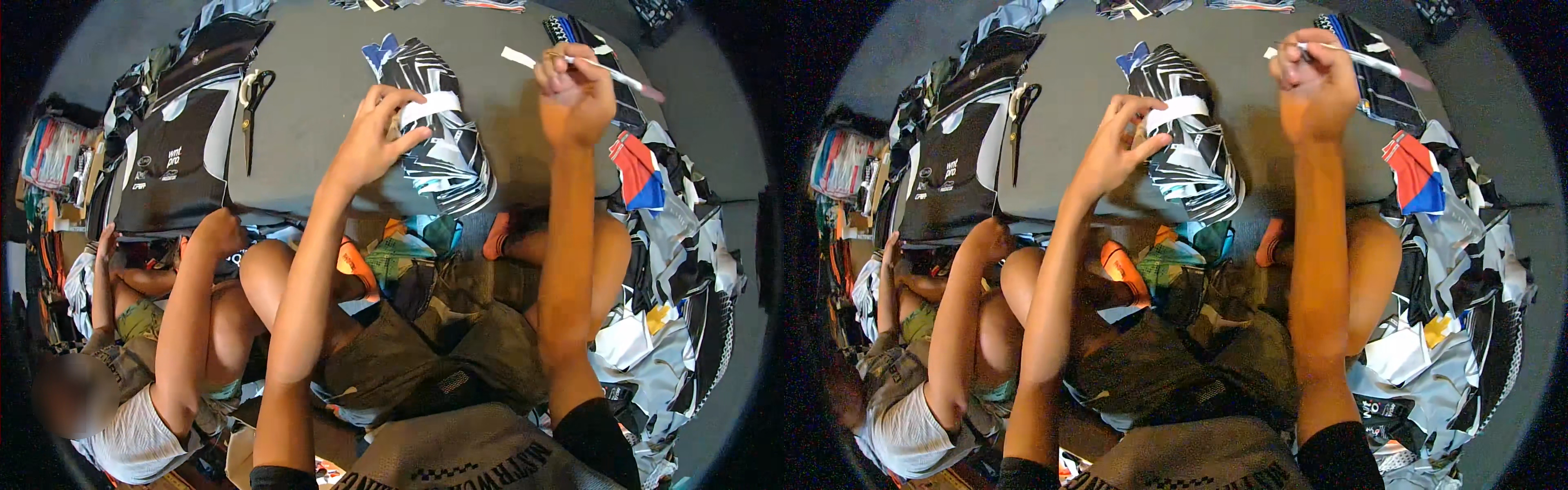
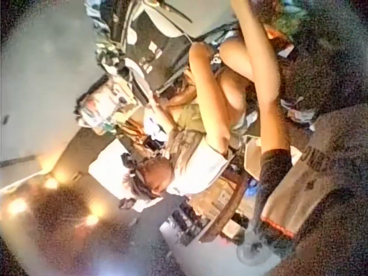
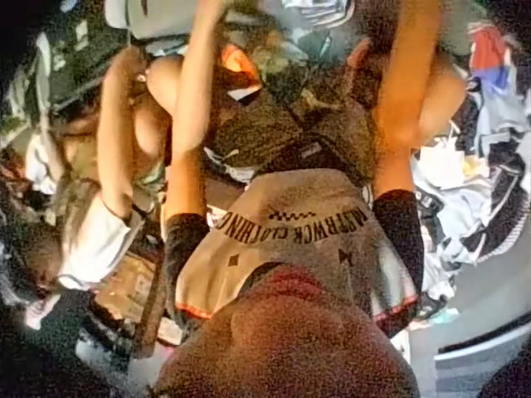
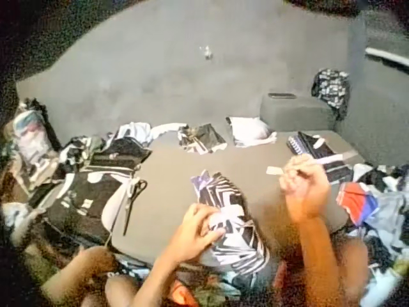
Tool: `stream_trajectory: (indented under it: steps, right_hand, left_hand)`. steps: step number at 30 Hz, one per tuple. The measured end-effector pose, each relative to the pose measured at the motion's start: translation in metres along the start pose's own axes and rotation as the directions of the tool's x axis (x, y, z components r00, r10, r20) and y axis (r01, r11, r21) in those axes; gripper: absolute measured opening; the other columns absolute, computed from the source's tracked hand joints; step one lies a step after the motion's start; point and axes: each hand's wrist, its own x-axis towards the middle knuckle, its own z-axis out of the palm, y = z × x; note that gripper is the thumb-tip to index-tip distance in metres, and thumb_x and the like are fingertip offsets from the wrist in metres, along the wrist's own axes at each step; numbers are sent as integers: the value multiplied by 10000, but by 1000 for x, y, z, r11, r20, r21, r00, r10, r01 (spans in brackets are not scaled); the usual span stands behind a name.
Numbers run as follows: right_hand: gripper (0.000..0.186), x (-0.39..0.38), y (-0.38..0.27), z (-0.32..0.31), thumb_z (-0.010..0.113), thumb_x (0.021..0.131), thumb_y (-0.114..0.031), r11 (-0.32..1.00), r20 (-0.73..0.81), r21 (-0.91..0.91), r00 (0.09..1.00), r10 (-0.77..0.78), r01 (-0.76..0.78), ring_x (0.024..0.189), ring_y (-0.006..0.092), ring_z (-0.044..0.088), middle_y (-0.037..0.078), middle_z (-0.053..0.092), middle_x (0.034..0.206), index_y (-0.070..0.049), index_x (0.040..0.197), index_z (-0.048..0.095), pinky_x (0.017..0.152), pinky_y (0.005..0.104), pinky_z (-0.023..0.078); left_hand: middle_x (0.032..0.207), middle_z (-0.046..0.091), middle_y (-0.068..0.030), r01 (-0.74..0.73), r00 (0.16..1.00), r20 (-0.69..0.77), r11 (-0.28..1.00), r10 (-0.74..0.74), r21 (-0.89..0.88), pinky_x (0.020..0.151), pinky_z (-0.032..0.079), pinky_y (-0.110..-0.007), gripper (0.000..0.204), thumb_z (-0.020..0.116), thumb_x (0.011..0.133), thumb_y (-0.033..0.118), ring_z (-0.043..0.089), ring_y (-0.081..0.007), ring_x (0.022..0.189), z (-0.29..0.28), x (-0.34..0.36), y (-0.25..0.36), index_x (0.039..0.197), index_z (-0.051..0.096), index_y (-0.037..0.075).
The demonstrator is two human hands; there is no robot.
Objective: Labeling and bundling printed fabric pieces on a production workbench.
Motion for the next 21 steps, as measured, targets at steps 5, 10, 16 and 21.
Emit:
stream_trajectory:
  steps: [5,10,16,21]
  right_hand:
    - [154,-13,26,7,473,784,-47,945,-120,-327,992,-30,-10,537,96,354,60,514,702,12,876,581,502,209,291]
    - [108,-27,87,6,533,736,-29,801,-79,-590,995,64,-98,530,60,418,14,561,650,-38,796,623,483,185,317]
    - [82,-27,95,-3,536,730,-38,688,-27,-725,999,33,-42,528,66,406,-2,531,612,-33,748,616,487,189,315]
    - [125,-28,95,-7,487,748,-13,621,-2,-781,995,103,-66,544,51,372,-8,516,644,-38,766,608,507,159,282]
  left_hand:
    - [984,453,-56,95,995,40,992,-92,-77,734,416,-285,375,706,749,194,476,-189,898,-4,0,1,1092,569,130]
    - [993,448,-43,96,995,42,993,-93,-71,727,425,-283,373,707,757,194,448,-170,909,-1,0,1,1093,563,123]
    - [991,446,-35,109,993,49,991,-106,-72,722,418,-264,383,714,751,196,440,-160,899,0,-1,-4,1095,562,123]
    - [921,426,-39,82,997,18,994,-81,-75,693,393,-264,400,730,725,213,440,-166,829,2,1,-7,1087,570,152]
